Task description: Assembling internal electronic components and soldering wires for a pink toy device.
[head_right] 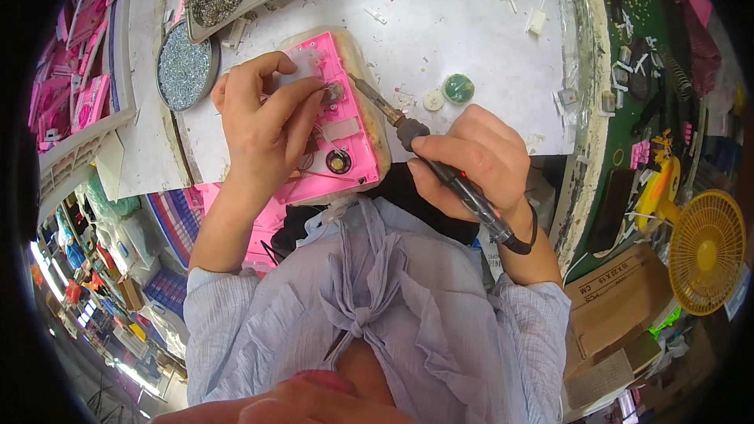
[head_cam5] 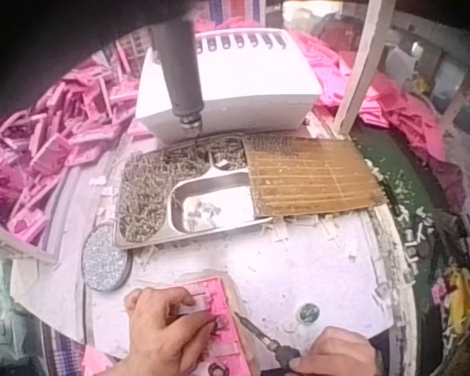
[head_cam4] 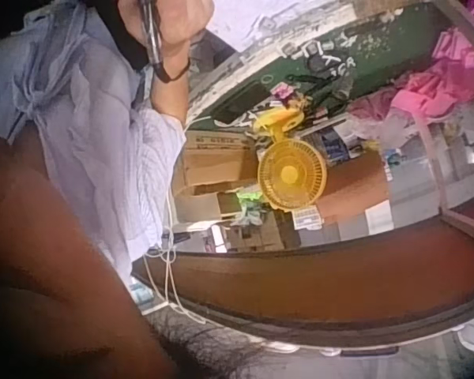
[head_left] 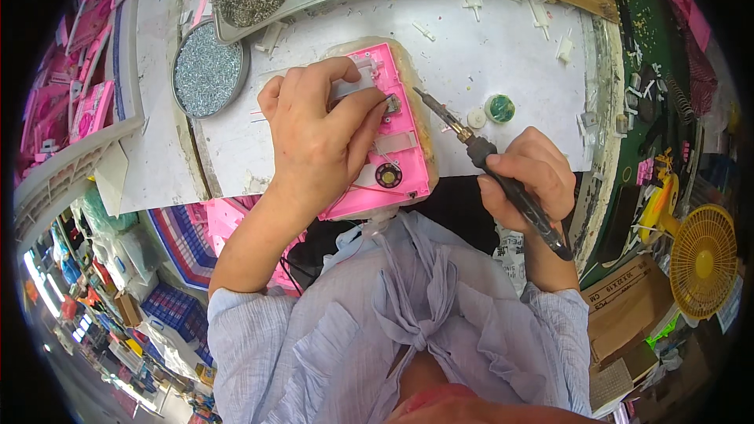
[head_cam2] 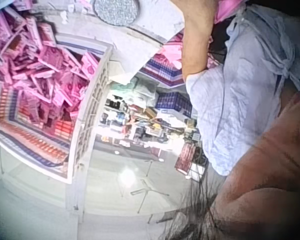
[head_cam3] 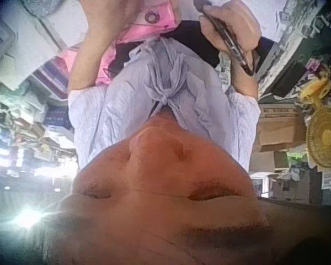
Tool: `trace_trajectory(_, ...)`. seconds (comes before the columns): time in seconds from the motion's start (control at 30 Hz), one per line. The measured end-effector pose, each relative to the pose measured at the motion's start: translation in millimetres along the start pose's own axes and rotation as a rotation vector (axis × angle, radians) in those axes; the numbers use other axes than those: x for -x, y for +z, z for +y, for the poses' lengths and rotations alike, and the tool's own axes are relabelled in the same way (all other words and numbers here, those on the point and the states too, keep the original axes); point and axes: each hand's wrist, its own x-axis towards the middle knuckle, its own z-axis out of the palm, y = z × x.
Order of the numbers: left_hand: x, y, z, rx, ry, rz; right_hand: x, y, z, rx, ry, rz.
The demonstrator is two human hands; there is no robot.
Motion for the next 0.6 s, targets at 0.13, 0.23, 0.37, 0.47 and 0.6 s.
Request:
trace_trajectory(0.13,1,2,-2,-0.021,0.016,0.007,0,2,1,0.000,-0.009,0.002)
trace_trajectory(0.23,1,3,-2,-0.027,0.021,0.009,0,4,0,0.000,-0.006,-0.003)
trace_trajectory(0.37,-1,4,1,-0.051,0.017,0.007,1,8,0,0.004,0.007,-0.015)
trace_trajectory(0.47,-2,5,2,-0.071,0.015,0.002,0,10,-1,0.000,0.012,-0.025)
trace_trajectory(0.6,-2,5,1,-0.069,0.013,0.009,-1,12,0,0.009,0.010,-0.047)
